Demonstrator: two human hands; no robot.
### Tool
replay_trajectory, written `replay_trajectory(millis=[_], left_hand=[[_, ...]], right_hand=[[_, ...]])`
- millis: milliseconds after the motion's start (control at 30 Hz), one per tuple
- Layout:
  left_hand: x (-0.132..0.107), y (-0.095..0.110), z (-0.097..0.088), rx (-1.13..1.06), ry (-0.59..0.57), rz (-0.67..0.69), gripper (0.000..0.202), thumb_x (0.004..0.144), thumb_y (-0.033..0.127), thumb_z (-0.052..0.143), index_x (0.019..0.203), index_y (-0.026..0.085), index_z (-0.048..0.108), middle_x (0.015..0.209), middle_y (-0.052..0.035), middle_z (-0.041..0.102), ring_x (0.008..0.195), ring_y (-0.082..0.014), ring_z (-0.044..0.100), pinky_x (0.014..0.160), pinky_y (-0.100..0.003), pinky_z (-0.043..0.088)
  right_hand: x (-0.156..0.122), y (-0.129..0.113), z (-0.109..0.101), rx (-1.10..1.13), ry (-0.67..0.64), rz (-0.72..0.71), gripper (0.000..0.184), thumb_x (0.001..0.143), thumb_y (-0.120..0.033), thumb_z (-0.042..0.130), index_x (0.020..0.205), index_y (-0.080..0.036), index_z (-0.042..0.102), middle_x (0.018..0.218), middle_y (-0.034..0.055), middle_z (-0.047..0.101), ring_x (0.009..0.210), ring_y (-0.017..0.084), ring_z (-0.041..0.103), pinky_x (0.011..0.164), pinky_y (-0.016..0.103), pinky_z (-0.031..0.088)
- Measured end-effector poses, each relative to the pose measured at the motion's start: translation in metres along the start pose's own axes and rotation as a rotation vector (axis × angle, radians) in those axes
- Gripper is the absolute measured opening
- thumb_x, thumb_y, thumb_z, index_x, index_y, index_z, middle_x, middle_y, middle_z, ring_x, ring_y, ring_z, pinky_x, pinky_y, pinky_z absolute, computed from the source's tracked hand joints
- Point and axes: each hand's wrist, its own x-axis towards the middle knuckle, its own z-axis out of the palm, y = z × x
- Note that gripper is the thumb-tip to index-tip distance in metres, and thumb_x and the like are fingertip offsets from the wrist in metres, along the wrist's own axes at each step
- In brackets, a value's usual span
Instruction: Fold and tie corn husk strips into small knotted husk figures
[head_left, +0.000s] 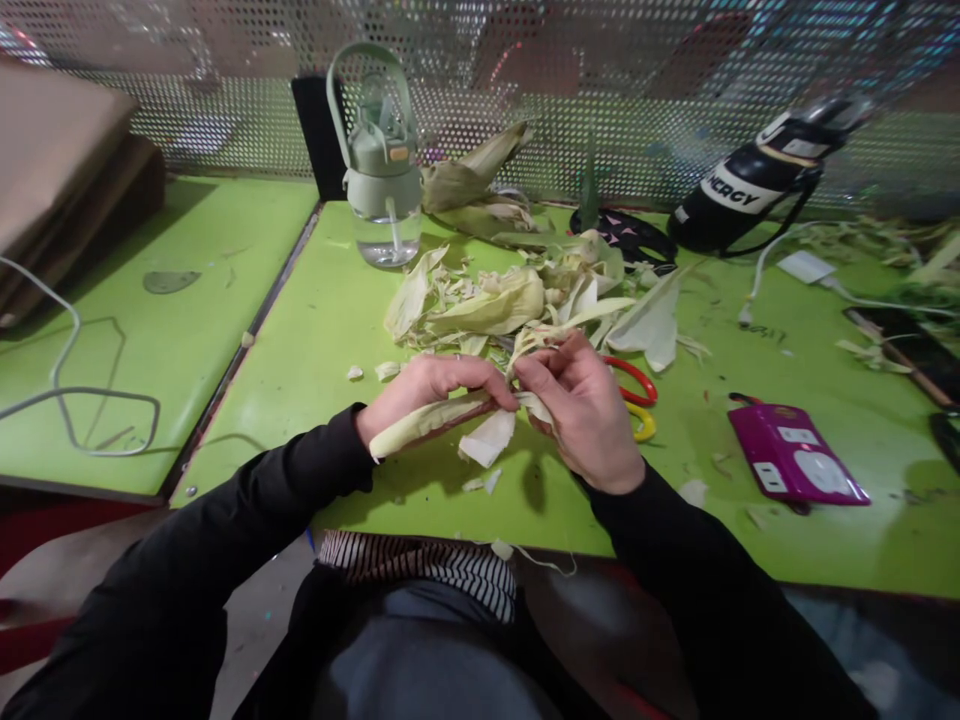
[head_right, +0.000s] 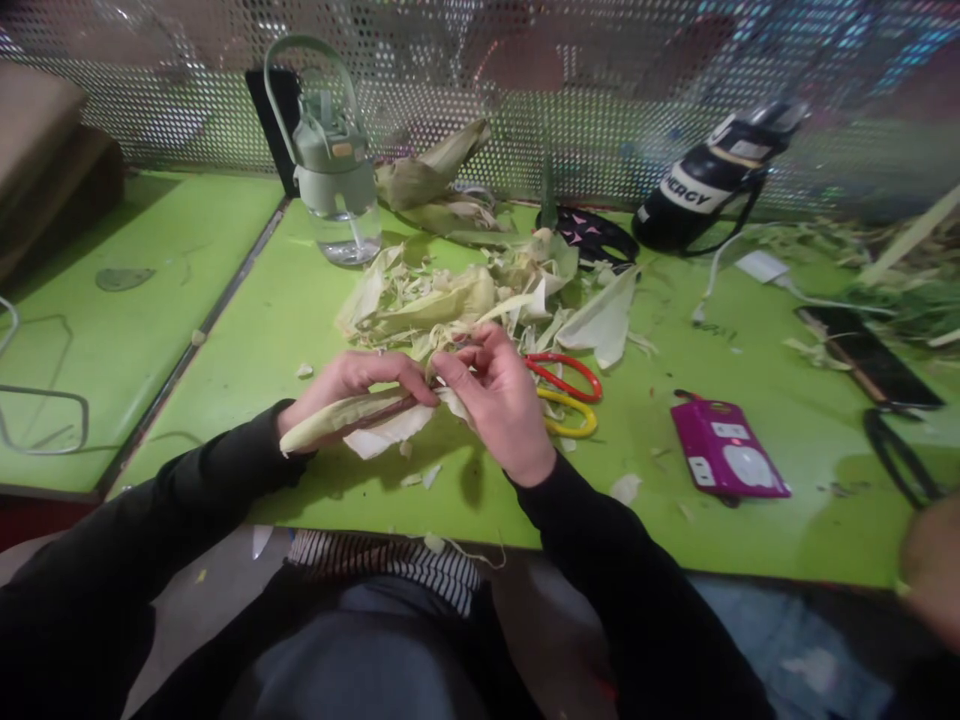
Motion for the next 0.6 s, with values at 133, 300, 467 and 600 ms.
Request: replay_trajectory(millis=[133,300,467,600], left_hand=[[0.002,0.0011,0.0015,-0.157,0.001,-0.098,0.02,0.085,0.036,0.074,0.092,0.016,0.074,0.089,-0.0048,0.074,0.082,-0.0144,0.067,0.079,-0.026,0.051],[0.0079,0.0062,0.003,-0.369,0.05,-0.184,0.023,0.078,0.034,0.081,0.085,0.015,0.07,0.085,-0.0028,0.07,0.08,-0.0125,0.065,0.079,-0.026,0.052],[0.0101,0.0061,0.0054,-0.474,0.109,-0.262,0.029,0.074,0.025,0.084,0.092,0.015,0.064,0.082,0.0004,0.068,0.072,-0.009,0.061,0.071,-0.024,0.05],[0.0086,0.005,0.0063,-0.563,0.161,-0.312,0.034,0.077,0.02,0.082,0.104,0.016,0.061,0.078,0.0014,0.069,0.07,-0.0086,0.063,0.069,-0.023,0.051]], right_hand=[[-0.0014,-0.0009,0.0009,-0.047,0.068,-0.093,0.041,0.077,-0.043,0.082,0.102,-0.027,0.054,0.078,-0.0067,0.059,0.068,0.01,0.061,0.057,0.02,0.053],[-0.0024,-0.0033,0.0015,-0.052,0.04,-0.103,0.029,0.082,-0.041,0.078,0.097,-0.026,0.059,0.081,-0.0046,0.063,0.067,0.01,0.062,0.055,0.021,0.053],[-0.0008,-0.0051,0.0,-0.055,-0.035,-0.058,0.025,0.09,-0.047,0.068,0.087,-0.024,0.058,0.071,-0.0055,0.057,0.055,0.008,0.053,0.047,0.02,0.046],[0.0,-0.0051,-0.0041,-0.051,-0.039,-0.036,0.038,0.096,-0.059,0.051,0.084,-0.024,0.058,0.061,-0.0065,0.048,0.043,0.007,0.039,0.036,0.021,0.032]])
